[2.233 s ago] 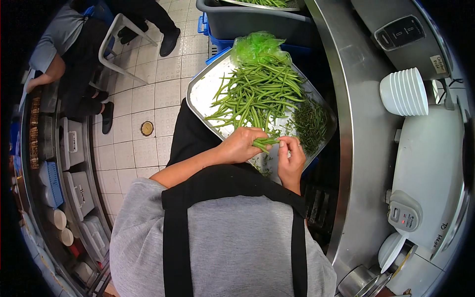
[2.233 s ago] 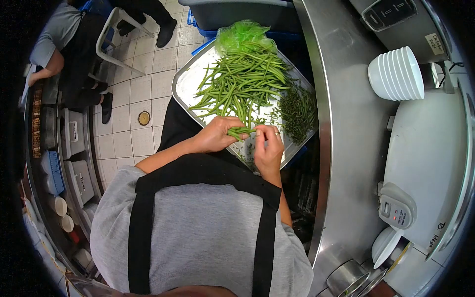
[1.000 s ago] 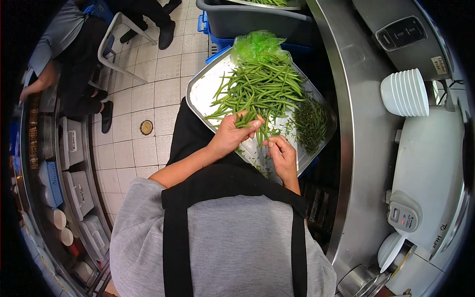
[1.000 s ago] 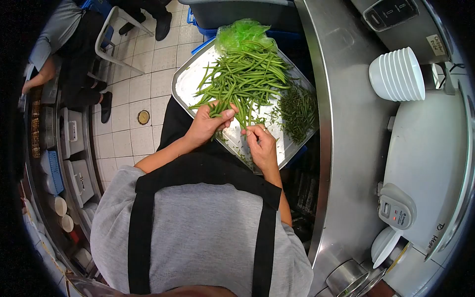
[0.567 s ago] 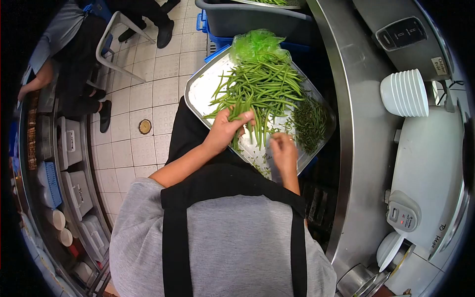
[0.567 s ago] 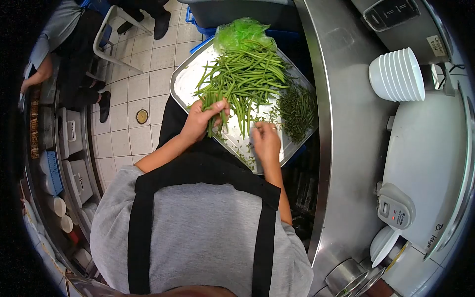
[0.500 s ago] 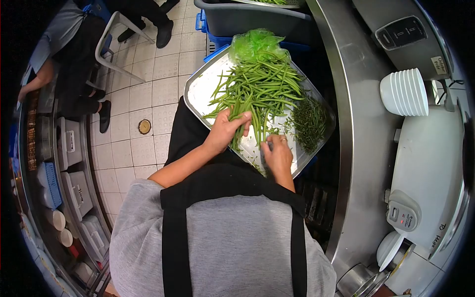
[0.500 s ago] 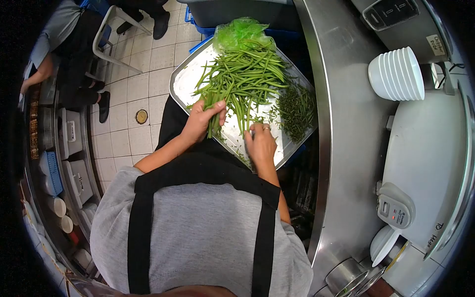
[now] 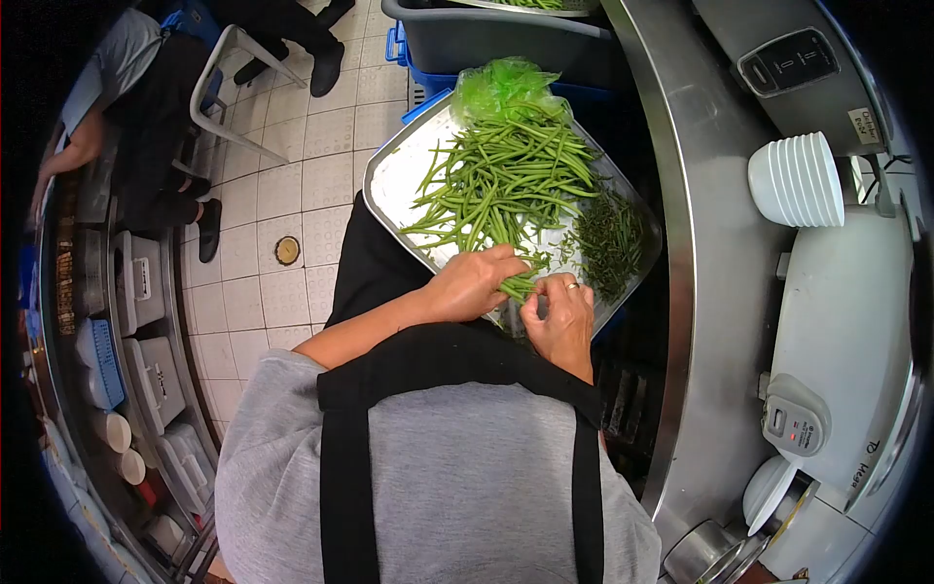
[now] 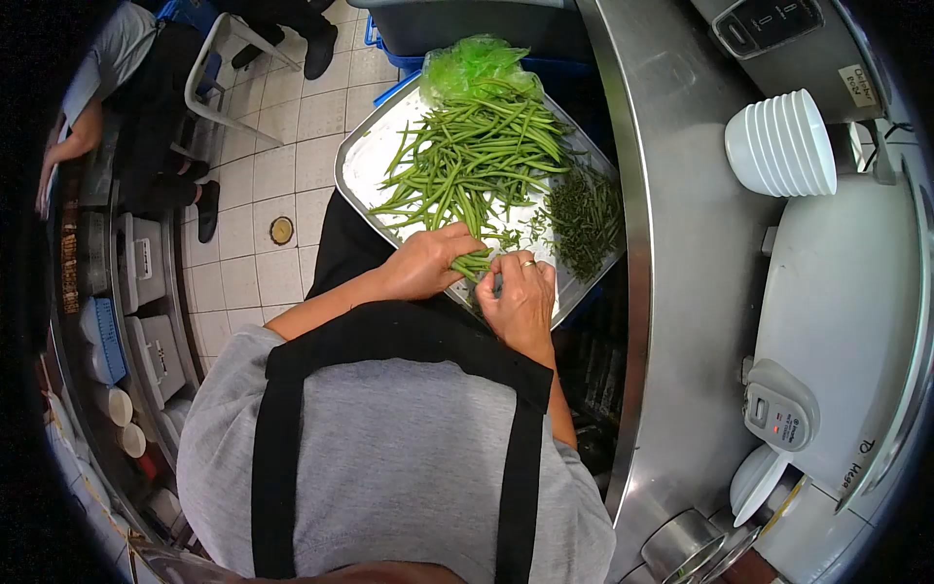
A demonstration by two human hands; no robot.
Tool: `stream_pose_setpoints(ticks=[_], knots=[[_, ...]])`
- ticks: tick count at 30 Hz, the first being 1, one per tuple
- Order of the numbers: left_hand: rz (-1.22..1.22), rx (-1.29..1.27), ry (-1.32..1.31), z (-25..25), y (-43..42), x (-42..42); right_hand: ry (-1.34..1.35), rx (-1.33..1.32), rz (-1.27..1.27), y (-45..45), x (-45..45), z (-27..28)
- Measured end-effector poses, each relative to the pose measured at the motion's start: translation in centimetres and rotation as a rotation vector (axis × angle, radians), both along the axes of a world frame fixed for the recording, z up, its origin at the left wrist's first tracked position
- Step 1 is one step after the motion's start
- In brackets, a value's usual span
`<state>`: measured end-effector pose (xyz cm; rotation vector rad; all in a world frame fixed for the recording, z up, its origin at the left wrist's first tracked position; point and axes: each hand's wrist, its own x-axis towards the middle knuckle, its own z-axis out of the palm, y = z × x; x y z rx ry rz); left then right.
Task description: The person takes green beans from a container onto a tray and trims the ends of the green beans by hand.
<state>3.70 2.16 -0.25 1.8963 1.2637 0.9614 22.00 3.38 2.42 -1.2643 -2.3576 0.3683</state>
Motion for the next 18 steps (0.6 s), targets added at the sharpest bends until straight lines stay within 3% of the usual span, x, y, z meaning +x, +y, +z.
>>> stream_pose_setpoints(ticks=[6,13,15,18], knots=[[0.001,-0.004,0.088,0.4,-0.2,-0.3,0.024,0.082,0.039,0.6,-0.2,0.1],[0.038,0.025,-0.200,0.7,0.5,0.5,0.519,-0.116,-0.174,1.3,0.0,-0.5],[0.171,-0.609,-0.527,1.6,0.6,0.0,0.509,-0.103,-0.248,2.0,0.4,0.6],[0.226,-0.701,-0.894,1.1,1.4,-1.6,0.462,-0.176,-0.233,1.9,0.7,0.8]])
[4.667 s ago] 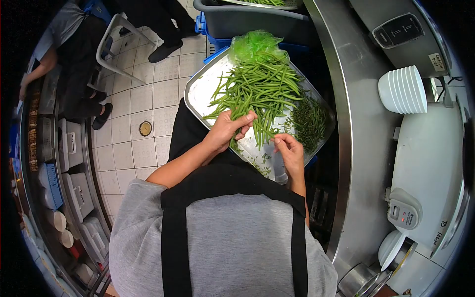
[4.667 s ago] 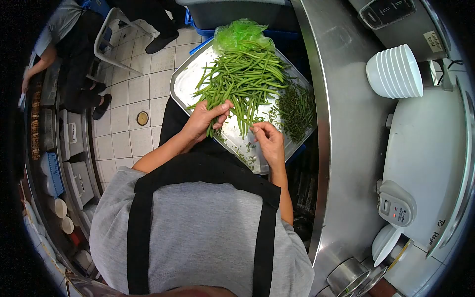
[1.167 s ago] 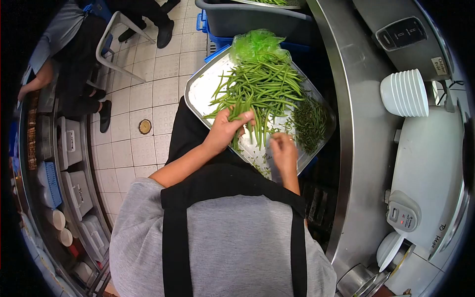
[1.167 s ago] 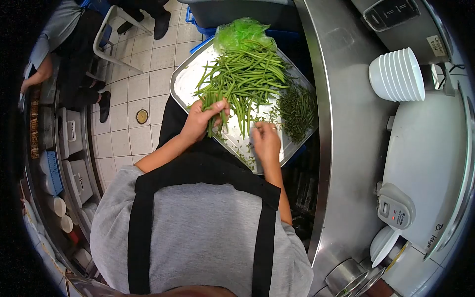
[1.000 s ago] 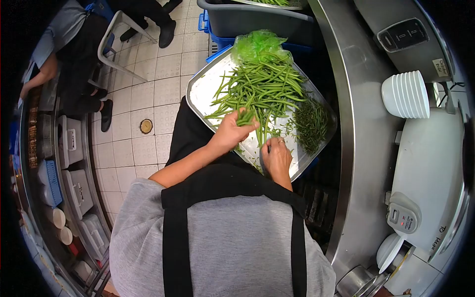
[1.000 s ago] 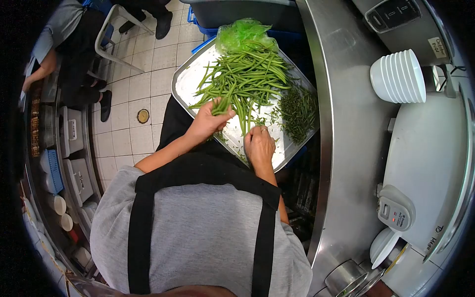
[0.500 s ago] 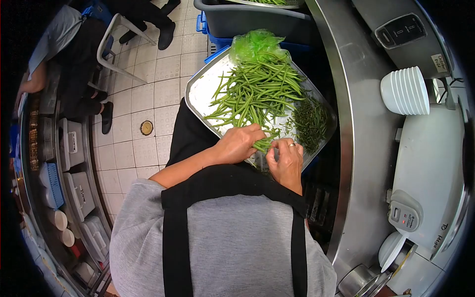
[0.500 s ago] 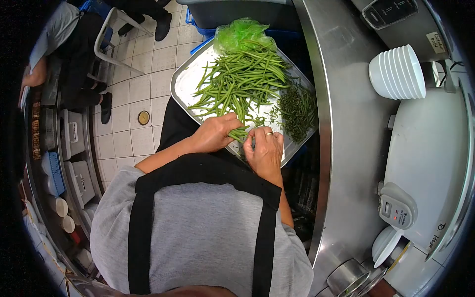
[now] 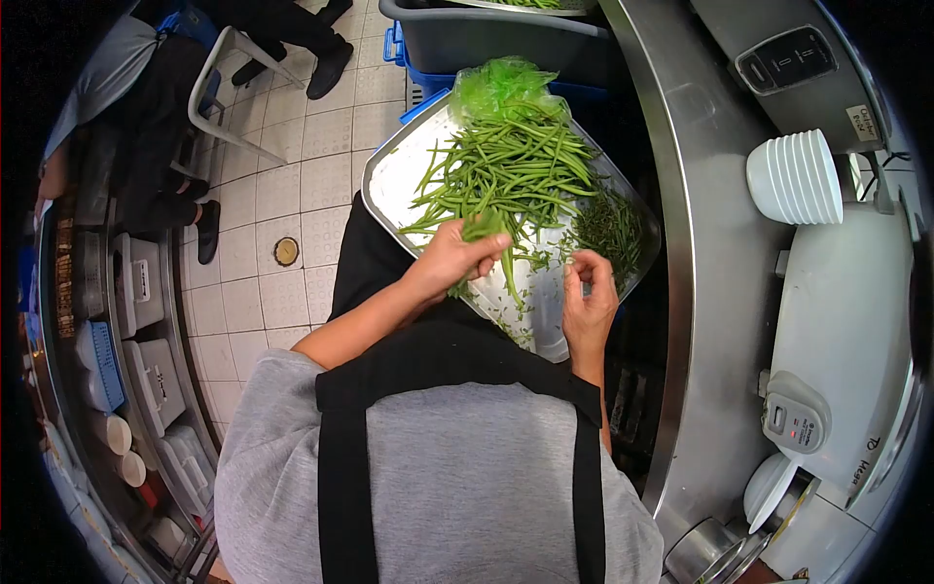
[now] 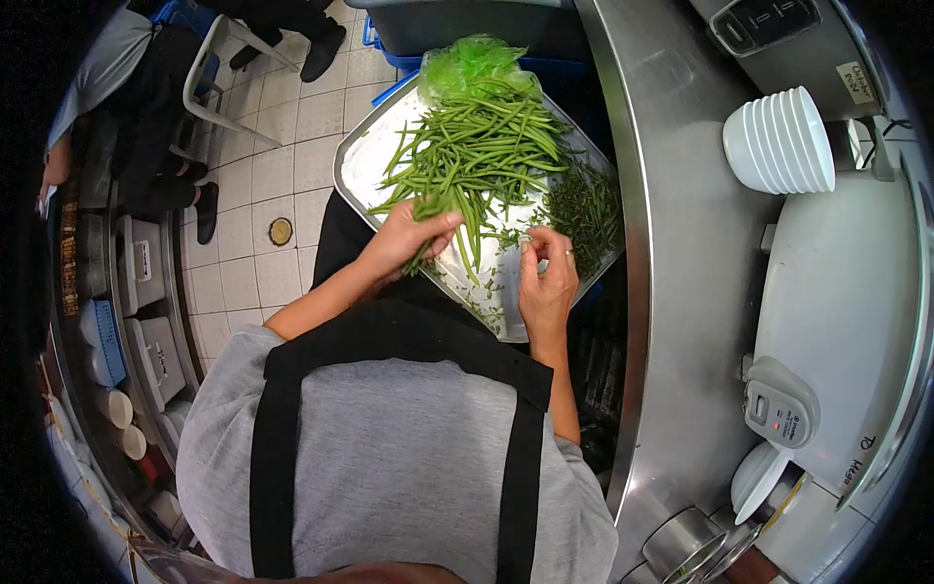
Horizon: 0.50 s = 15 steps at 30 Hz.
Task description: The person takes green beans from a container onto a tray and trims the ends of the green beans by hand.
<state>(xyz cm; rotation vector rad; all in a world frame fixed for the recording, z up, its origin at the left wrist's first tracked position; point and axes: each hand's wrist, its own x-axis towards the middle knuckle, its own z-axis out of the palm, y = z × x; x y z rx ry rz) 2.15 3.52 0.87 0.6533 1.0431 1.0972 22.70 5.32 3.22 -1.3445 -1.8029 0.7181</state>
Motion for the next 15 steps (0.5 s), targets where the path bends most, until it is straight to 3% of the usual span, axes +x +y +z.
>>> stream_pose_setpoints(ticks=[4,8,11,15], knots=[[0.049,-0.030,-0.150,-0.2,-0.1,-1.0,-0.060,-0.111,0.220,0.0,0.2,-1.1],[0.088,-0.017,-0.231,0.0,-0.2,-0.6,0.304,-0.445,0.349,-0.7,-0.9,-2.2],[0.077,0.004,-0.265,-0.3,-0.2,-0.5,0.388,-0.677,0.361,-1.2,-1.6,-1.0],[0.079,0.029,-0.270,-0.2,-0.3,-0.3,0.260,-0.453,0.254,-1.6,-1.9,-0.8]])
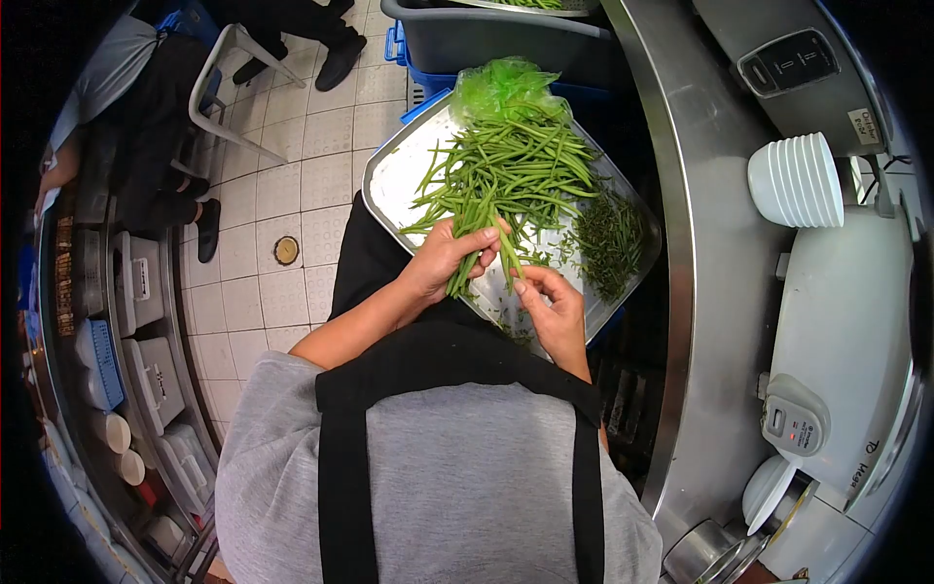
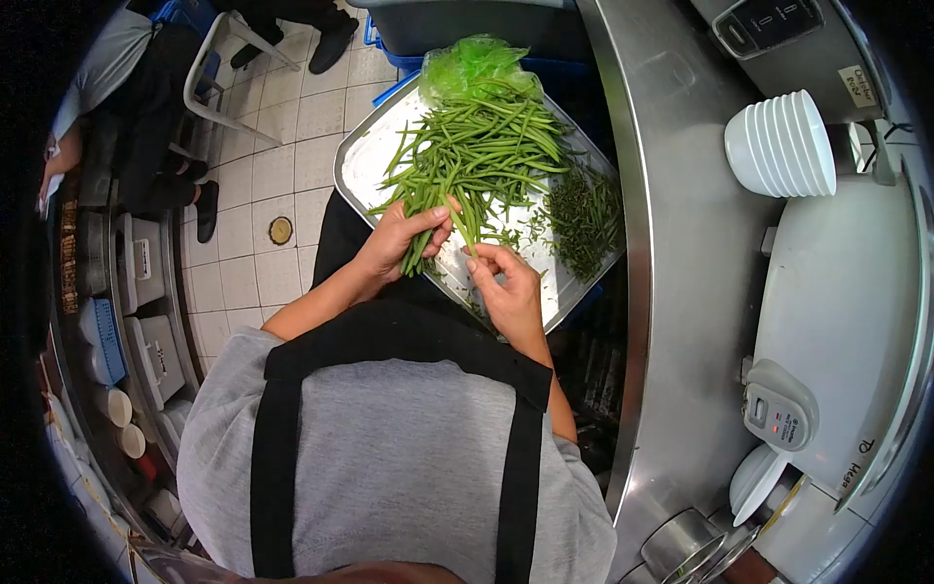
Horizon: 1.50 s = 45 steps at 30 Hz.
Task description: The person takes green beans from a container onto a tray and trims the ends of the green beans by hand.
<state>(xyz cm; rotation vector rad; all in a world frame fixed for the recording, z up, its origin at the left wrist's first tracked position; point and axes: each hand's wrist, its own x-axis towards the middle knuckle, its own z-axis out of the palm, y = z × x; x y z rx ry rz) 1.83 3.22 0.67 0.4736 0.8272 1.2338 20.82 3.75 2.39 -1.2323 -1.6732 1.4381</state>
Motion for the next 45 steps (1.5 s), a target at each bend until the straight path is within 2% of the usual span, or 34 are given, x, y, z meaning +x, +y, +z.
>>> stream_pose_setpoints(ticks=[6,12,15,19,25,31,40,45], knots=[[-0.023,0.028,0.001,-0.2,-0.1,0.0,-0.122,0.178,-0.037,-0.1,-0.3,0.8],[-0.024,-0.033,-0.066,-0.1,-0.1,0.1,-0.323,0.467,-0.075,-0.6,-0.8,1.8],[0.001,-0.047,-0.155,-0.5,0.0,-0.2,-0.295,0.506,-0.058,-0.5,-0.9,1.8],[0.061,-0.074,-0.198,-0.4,-0.1,-0.2,-0.275,0.465,-0.057,-0.5,-0.7,1.9],[0.112,-0.080,-0.047,0.3,-0.1,-0.1,-0.312,0.391,-0.076,-0.5,-0.5,2.6],[0.068,0.019,0.031,0.2,-0.1,-0.2,-0.339,0.380,-0.046,-0.4,-0.5,2.4],[0.190,0.008,0.155,0.7,-0.2,0.5,-0.389,0.379,0.062,-0.5,-0.4,2.1],[0.135,0.091,0.142,0.8,-0.1,0.2,-0.347,0.373,0.075,-0.6,-0.2,0.9]])
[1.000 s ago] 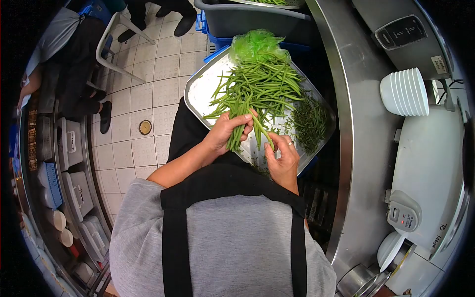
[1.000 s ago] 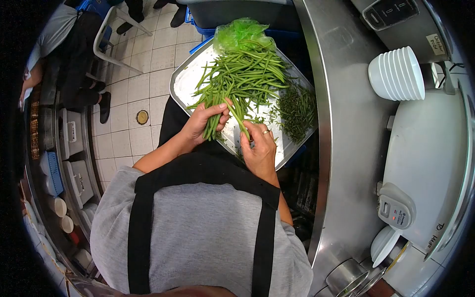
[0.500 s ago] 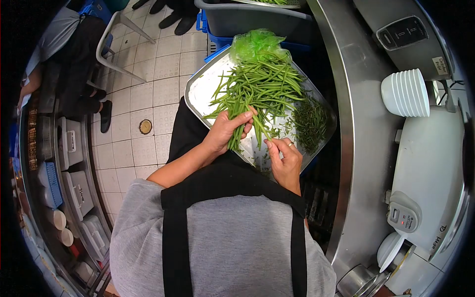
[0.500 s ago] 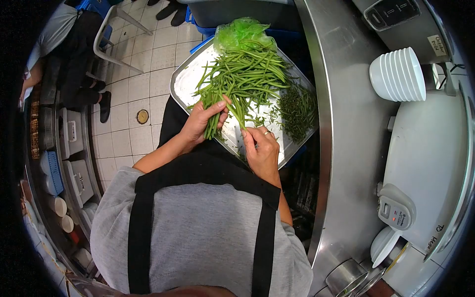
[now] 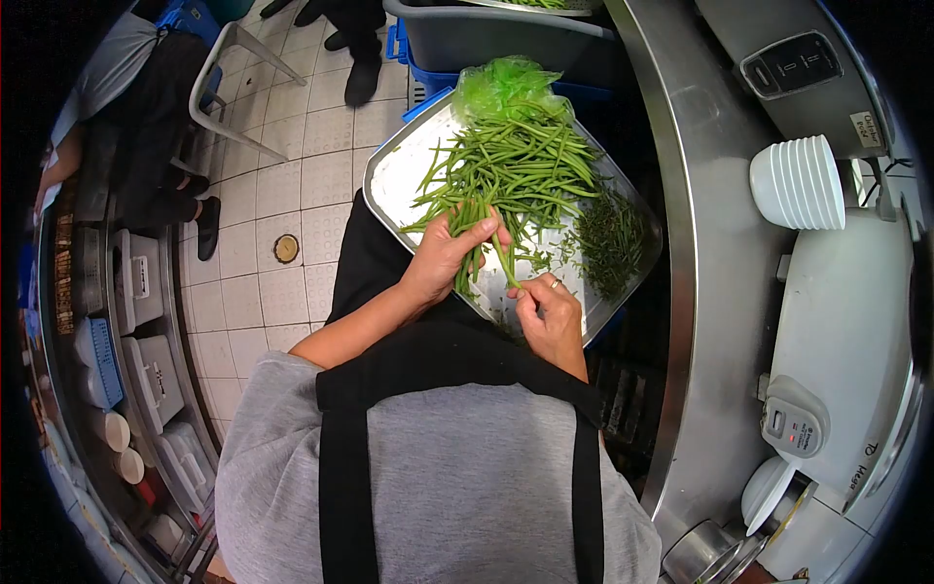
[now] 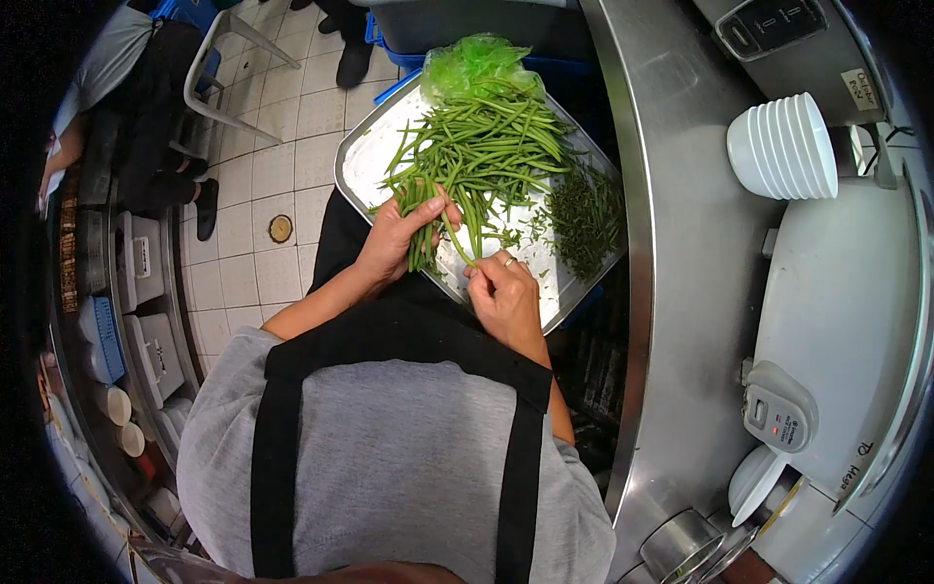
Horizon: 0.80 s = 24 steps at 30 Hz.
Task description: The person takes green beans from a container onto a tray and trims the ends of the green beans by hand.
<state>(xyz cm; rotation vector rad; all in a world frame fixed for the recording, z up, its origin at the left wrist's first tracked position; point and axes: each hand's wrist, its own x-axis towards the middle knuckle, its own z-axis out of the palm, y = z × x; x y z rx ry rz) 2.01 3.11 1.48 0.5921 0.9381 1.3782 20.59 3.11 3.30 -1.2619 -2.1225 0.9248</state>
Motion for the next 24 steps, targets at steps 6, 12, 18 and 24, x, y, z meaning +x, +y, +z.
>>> stream_pose_setpoints(ticks=[6,12,18,24], knots=[[-0.012,0.033,0.009,0.0,0.0,0.2,0.280,-0.190,-0.198,1.3,1.0,-2.1],[0.061,0.018,-0.046,-0.9,0.4,-0.5,-0.205,-0.044,-0.126,1.9,1.5,-5.7],[-0.018,-0.063,0.202,-1.4,0.2,-0.3,-0.467,0.166,-0.033,1.5,0.1,-7.8],[-0.105,0.055,0.548,-2.2,-0.2,0.5,-0.508,0.260,-0.033,1.6,1.0,-5.9]])
